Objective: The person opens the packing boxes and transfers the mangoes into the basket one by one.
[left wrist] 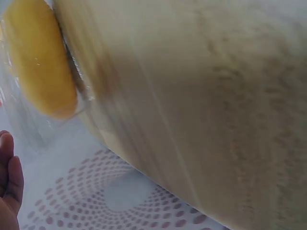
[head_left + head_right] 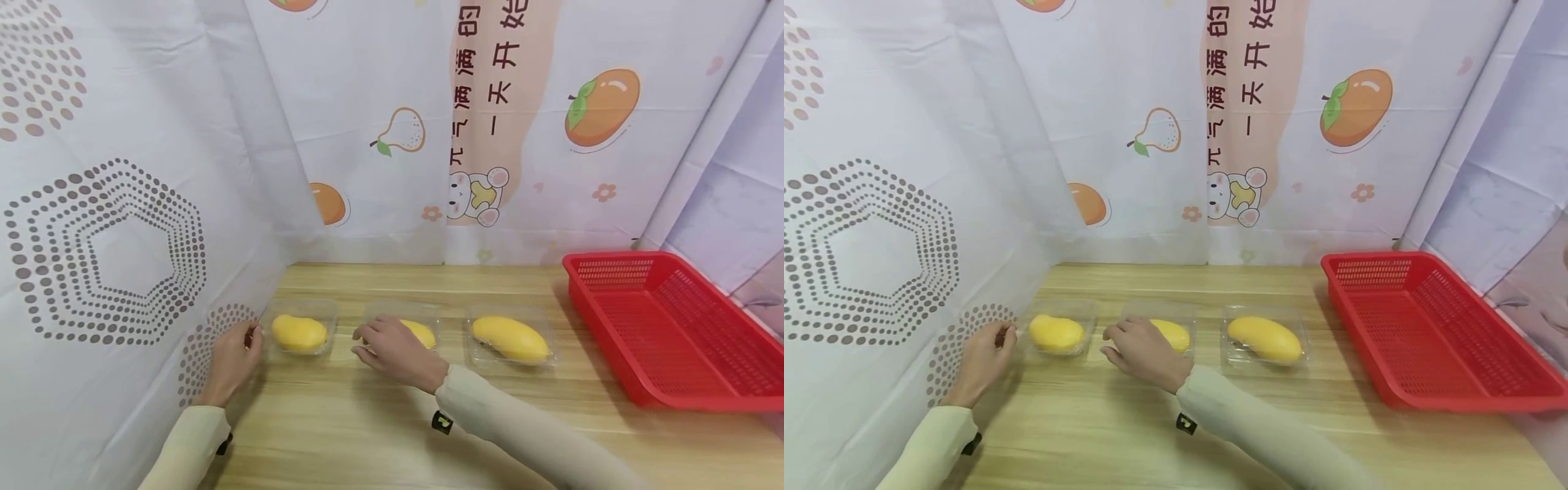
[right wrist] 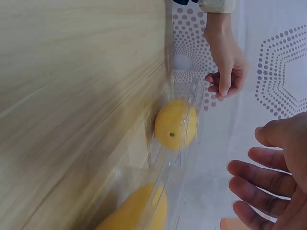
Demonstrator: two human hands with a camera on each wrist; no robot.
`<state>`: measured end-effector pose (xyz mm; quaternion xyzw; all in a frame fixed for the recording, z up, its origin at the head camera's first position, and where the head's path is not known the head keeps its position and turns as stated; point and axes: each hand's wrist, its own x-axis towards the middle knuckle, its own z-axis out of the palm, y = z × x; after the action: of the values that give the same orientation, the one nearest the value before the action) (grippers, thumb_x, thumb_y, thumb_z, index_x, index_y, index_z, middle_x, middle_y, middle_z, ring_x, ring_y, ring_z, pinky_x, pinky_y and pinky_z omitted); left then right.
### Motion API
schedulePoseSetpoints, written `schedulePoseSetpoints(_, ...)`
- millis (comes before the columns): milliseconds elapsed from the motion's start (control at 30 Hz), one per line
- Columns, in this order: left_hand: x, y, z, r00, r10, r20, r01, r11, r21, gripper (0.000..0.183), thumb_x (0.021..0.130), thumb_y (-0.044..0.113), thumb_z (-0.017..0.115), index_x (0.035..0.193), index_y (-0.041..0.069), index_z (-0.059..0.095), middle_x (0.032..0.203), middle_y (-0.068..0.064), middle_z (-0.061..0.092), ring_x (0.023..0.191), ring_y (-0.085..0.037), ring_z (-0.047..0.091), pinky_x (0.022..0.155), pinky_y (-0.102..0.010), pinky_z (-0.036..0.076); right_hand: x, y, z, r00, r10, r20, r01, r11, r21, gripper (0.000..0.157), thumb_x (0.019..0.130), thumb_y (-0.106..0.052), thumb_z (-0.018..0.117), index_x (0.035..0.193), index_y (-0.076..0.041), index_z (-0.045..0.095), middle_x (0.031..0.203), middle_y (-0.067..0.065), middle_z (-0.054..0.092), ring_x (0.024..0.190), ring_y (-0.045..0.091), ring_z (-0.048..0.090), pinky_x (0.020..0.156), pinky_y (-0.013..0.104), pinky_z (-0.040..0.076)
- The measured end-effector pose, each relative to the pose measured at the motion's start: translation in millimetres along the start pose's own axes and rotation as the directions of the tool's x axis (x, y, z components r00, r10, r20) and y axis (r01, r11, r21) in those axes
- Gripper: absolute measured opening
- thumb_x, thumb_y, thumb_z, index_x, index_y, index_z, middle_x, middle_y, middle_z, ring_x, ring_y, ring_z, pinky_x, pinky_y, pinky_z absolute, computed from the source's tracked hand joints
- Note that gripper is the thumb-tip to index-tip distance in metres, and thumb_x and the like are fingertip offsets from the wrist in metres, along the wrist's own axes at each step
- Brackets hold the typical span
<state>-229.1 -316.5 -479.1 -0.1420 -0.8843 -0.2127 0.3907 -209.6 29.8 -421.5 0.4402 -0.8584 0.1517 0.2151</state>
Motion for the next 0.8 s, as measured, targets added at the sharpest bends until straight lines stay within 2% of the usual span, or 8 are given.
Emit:
schedulePoseSetpoints(200,-7.4,-8.5,-4.9,1.0,-0.009,0.005,0.009,1.0,0.021,0.004,0.083,0.001,0.062,0.082,-0.002,0.064,0.07,-0.007,0.059,0.061,-0.019,0.053,0.053,-0.03,0.044,14.4,-11.3,10.1,1.0,-0.002,0.029,0.002,1.0,0.009,0.021,0.095,-0.031,0.059,0.104,-0.014,0.068,0.094,-0.004,0.069,0.081,0.011,0.058,0.079,0.03,0.048)
schedulePoseSetpoints(300,-7.9,-9.5,-4.5,0.998,-0.055,0.008,0.054,0.998,0.037,0.005,0.085,0.002,0.061,0.081,-0.002,0.063,0.072,-0.009,0.06,0.064,-0.021,0.054,0.055,-0.035,0.046,18.6,-13.5,16.0,0.999,-0.001,0.046,0.001,1.0,0.003,0.021,0.095,-0.031,0.059,0.104,-0.014,0.068,0.093,-0.004,0.069,0.081,0.012,0.057,0.078,0.03,0.048)
schedulePoseSetpoints(400,-8.0,-10.7,-4.7,0.991,-0.132,0.016,0.131,0.99,0.043,0.007,0.086,0.003,0.06,0.082,-0.002,0.063,0.074,-0.011,0.06,0.066,-0.023,0.054,0.058,-0.037,0.046,23.9,-16.3,21.9,0.999,-0.017,0.052,0.018,1.0,-0.006,0.021,0.094,-0.031,0.06,0.104,-0.014,0.068,0.093,-0.005,0.068,0.081,0.011,0.058,0.079,0.03,0.047)
schedulePoseSetpoints(600,-5.5,-11.4,-0.7,0.956,-0.289,0.055,0.287,0.957,0.034,0.01,0.089,0.007,0.058,0.085,0.0,0.063,0.077,-0.011,0.059,0.069,-0.022,0.053,0.061,-0.035,0.044,33.6,-20.1,30.6,0.998,-0.033,0.059,0.034,0.999,-0.024,0.019,0.092,-0.03,0.063,0.103,-0.015,0.068,0.094,-0.006,0.069,0.082,0.009,0.06,0.081,0.027,0.047)
schedulePoseSetpoints(800,-8.9,-12.8,-4.0,0.916,-0.394,0.075,0.395,0.919,0.007,0.013,0.092,0.01,0.057,0.084,0.002,0.064,0.076,-0.01,0.057,0.069,-0.021,0.048,0.06,-0.03,0.039,46.3,-28.6,41.1,0.997,-0.057,0.061,0.062,0.994,-0.095,0.018,0.092,-0.032,0.063,0.101,-0.018,0.068,0.091,-0.009,0.069,0.08,0.008,0.06,0.076,0.024,0.048)
